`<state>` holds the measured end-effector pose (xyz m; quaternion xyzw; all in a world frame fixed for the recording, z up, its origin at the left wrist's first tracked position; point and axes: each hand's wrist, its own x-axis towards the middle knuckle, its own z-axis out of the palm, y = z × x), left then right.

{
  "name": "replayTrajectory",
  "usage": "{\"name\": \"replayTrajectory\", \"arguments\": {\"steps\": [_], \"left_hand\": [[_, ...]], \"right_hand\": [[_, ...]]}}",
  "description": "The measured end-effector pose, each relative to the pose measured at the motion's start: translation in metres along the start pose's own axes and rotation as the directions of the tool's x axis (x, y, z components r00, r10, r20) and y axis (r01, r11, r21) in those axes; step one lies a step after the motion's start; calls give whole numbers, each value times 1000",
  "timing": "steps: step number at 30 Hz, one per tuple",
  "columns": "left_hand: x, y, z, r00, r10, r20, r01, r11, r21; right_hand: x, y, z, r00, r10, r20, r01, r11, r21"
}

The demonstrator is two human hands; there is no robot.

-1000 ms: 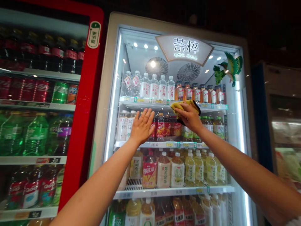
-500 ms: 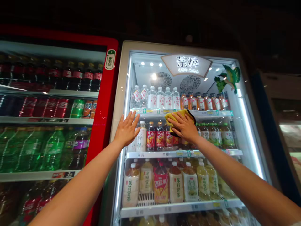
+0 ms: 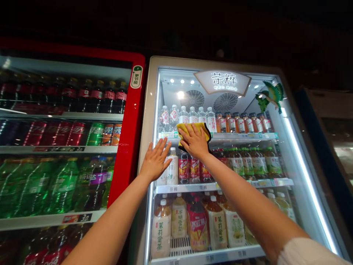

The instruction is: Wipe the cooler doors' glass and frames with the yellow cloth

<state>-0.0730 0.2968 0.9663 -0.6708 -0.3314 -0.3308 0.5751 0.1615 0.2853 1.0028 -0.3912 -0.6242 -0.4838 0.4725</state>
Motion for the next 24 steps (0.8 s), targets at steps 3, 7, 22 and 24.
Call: {"name": "replayTrajectory", "arguments": {"steps": [3, 7, 22, 24], "left_hand": [[-1, 2, 2, 1000, -14, -15, 14, 1000, -25], [-2, 3, 5, 999, -17, -44, 15, 999, -45], [-4, 6, 1, 999, -15, -30, 13, 998, -53], [-5, 5, 0, 1000, 0, -18, -1, 998, -57]], "right_hand": [[-32, 23, -11, 975, -220, 44, 220, 976, 4], [-33, 64, -17, 986, -169, 1, 169, 986, -15], [-15, 9, -3, 977, -210, 23, 210, 978, 11], [-28, 26, -8, 951, -305, 47, 305, 952, 20]]}}
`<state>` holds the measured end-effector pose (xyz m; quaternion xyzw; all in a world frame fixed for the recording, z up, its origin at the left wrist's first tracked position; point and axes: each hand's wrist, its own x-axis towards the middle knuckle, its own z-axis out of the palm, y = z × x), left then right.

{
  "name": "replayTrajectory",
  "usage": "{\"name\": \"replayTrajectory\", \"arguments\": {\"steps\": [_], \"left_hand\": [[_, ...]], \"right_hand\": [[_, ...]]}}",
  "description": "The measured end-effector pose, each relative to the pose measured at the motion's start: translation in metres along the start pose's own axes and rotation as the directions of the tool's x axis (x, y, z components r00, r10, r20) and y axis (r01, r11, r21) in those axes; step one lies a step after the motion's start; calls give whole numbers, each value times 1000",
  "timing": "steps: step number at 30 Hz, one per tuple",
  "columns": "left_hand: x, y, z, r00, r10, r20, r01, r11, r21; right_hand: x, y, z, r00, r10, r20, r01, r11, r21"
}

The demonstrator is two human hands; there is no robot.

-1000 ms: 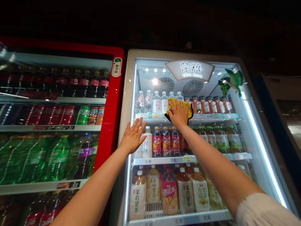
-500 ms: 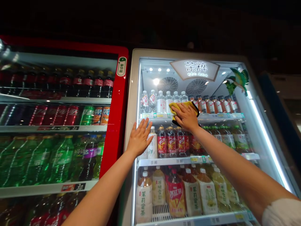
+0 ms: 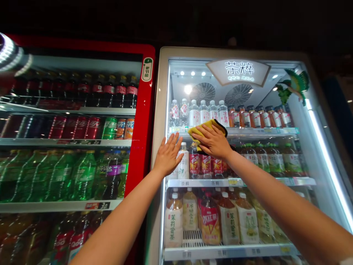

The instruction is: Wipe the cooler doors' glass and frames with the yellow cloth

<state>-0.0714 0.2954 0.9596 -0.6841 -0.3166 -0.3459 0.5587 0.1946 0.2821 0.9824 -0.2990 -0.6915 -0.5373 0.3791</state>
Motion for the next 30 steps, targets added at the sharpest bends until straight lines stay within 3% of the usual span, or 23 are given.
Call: {"name": "replayTrajectory", "arguments": {"steps": [2, 5, 8, 10, 12, 15, 17, 20, 22, 25, 28, 30], "left_hand": [[-3, -2, -2, 1000, 16, 15, -17, 1000, 1], [-15, -9, -4, 1000, -19, 13, 19, 1000, 20], [-33, -17, -5, 996, -90, -8, 90, 995, 47], [-43, -21, -5, 996, -94, -4, 94, 994, 60], [-49, -24, -5, 996, -85, 10, 84, 994, 71], [-50, -24, -5, 995, -91, 27, 89, 993, 82], [-48, -23, -6, 994, -101, 34, 98, 992, 84], [-48, -22, -5, 994, -105, 42, 101, 991, 83], [-49, -22, -4, 994, -98, 38, 95, 992, 84], [-51, -22, 0, 996, -88, 8, 87, 992, 92], [-54, -21, 3, 996, -85, -20, 87, 991, 105], [-56, -19, 4, 995, -101, -20, 103, 988, 115]], "right_hand": [[-2, 12, -1, 1000, -6, 6, 6, 1000, -4], [29, 18, 7, 986, 162, -50, -162, 987, 7], [81, 1, 20, 903, 403, -151, -394, 915, 88], [111, -19, 27, 869, 464, -175, -446, 885, 130], [126, -40, 29, 884, 442, -150, -430, 896, 110], [115, -60, 24, 948, 301, -101, -296, 953, 61], [93, -61, 17, 988, 146, -56, -144, 989, 44], [65, -44, 9, 1000, -22, 3, 21, 999, 40], [62, -30, 9, 1000, 6, -5, -6, 999, 38], [85, -23, 18, 978, 187, -91, -183, 982, 52], [124, -38, 28, 917, 356, -179, -343, 934, 100], [144, -53, 32, 905, 383, -184, -367, 923, 118]]}}
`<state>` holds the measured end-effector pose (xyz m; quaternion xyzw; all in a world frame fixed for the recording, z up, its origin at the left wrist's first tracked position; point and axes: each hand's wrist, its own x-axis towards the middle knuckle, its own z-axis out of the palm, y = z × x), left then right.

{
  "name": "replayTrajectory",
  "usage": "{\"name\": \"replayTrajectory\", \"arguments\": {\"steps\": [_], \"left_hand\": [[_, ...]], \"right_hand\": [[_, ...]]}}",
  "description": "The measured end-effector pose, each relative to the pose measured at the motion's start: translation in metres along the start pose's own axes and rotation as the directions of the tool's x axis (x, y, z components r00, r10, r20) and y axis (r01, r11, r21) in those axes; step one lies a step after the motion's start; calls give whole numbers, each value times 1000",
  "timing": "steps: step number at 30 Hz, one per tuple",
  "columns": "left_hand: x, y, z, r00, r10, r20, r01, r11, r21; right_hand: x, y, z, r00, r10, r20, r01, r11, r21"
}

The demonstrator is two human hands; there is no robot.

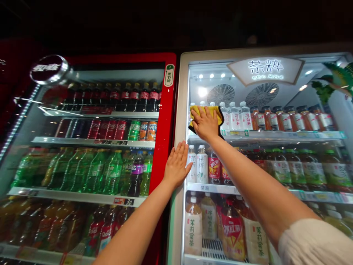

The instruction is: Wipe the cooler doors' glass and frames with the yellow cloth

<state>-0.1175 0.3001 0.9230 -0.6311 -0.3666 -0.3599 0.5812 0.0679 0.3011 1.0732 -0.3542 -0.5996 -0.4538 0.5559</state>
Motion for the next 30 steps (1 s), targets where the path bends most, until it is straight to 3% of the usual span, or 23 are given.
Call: {"name": "replayTrajectory", "arguments": {"steps": [5, 8, 11, 13, 17, 20, 30], "left_hand": [[-7, 7, -2, 993, -116, 37, 116, 993, 11], [-14, 9, -6, 988, -151, 34, 151, 988, 5], [-22, 8, -11, 991, -132, 31, 132, 991, -4], [-27, 5, -12, 994, -103, 41, 103, 995, 3], [-35, -1, -14, 996, -64, 59, 62, 997, 42], [-41, -2, -15, 995, -66, 76, 62, 997, 55], [-54, 13, -30, 981, -135, 142, 134, 991, 16]], "right_hand": [[-11, -25, -3, 975, -192, 108, 192, 981, 16], [-34, -24, -13, 905, -379, 193, 378, 925, 42], [-44, -20, -18, 853, -467, 235, 464, 883, 71], [-38, -22, -16, 857, -458, 237, 453, 888, 76], [-12, -36, -6, 935, -313, 165, 307, 950, 58], [-6, -47, -1, 962, -243, 122, 237, 969, 63], [-60, -48, -2, 914, -376, 152, 362, 925, 116]]}}
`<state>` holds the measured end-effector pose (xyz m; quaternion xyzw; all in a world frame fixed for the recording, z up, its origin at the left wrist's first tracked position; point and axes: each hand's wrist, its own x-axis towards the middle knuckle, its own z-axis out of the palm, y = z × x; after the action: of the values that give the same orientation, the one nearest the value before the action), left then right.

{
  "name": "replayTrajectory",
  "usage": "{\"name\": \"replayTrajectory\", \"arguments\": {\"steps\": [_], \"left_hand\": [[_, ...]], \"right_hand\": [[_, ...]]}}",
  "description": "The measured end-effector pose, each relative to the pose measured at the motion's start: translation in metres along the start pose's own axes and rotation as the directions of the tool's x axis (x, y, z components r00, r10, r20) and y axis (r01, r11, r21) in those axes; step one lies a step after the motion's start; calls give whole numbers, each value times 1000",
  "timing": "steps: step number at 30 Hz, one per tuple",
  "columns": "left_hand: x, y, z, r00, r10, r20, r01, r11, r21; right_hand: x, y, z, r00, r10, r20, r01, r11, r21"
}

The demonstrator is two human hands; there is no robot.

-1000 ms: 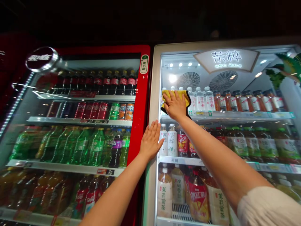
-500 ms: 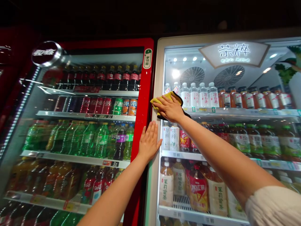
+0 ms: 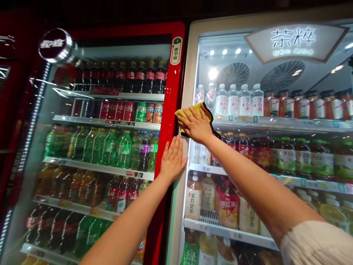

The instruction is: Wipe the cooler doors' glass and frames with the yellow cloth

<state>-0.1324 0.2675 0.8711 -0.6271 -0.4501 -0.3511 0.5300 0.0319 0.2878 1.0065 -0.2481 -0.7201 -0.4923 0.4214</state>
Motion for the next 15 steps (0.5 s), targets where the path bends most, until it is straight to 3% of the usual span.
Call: {"name": "replayTrajectory", "arguments": {"steps": [9, 15], "left_hand": [[-9, 10, -22, 997, -46, 66, 44, 999, 33], [-31, 17, -28, 983, -79, 164, 70, 996, 60]], "right_hand": [[-35, -23, 6, 999, -43, 18, 42, 998, 55], [-65, -39, 12, 996, -84, 29, 80, 989, 124]]}}
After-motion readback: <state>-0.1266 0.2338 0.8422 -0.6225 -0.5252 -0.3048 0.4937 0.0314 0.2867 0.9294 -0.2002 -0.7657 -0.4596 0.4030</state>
